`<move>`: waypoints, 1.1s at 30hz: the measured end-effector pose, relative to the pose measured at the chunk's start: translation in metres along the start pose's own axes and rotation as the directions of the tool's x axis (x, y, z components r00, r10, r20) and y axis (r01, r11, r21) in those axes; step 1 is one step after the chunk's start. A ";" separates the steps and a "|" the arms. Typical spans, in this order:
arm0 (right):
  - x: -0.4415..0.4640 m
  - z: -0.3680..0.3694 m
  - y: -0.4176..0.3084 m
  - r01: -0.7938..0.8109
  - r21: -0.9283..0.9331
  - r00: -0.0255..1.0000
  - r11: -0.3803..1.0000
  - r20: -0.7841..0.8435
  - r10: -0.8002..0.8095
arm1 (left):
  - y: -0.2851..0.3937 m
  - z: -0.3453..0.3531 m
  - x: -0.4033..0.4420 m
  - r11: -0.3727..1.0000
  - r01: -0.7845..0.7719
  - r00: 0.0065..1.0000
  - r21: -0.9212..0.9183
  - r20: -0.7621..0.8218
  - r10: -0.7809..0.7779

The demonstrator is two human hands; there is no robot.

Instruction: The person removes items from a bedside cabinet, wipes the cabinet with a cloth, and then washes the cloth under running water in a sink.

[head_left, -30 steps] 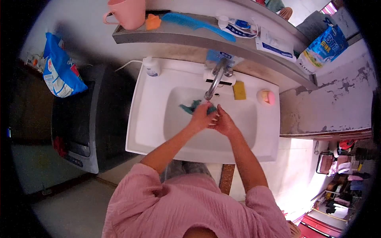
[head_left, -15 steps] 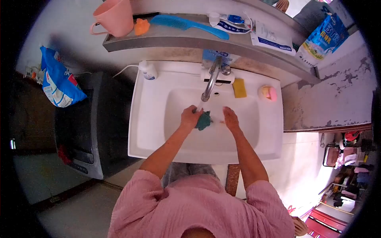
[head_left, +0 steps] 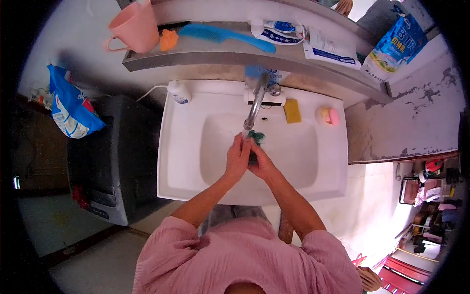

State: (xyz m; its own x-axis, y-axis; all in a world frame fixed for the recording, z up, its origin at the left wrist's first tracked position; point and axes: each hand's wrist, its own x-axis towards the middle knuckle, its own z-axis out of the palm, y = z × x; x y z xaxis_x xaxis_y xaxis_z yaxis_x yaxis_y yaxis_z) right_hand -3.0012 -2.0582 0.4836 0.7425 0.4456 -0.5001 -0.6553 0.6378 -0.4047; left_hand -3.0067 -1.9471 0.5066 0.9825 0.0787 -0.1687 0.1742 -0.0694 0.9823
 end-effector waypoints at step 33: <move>-0.008 0.077 -0.067 0.282 -0.797 0.913 -0.535 0.395 -0.107 | 0.049 -0.046 0.051 0.311 -0.587 0.807 0.747 0.570 0.156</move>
State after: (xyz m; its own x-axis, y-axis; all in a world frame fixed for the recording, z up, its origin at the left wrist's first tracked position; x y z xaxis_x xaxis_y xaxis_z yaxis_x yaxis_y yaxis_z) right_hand -2.9525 -2.0561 0.5738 0.8026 0.5862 -0.1108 0.4492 -0.7160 -0.5345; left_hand -2.9510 -1.9011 0.5502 0.8574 -0.5138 -0.0297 -0.4740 -0.8108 0.3435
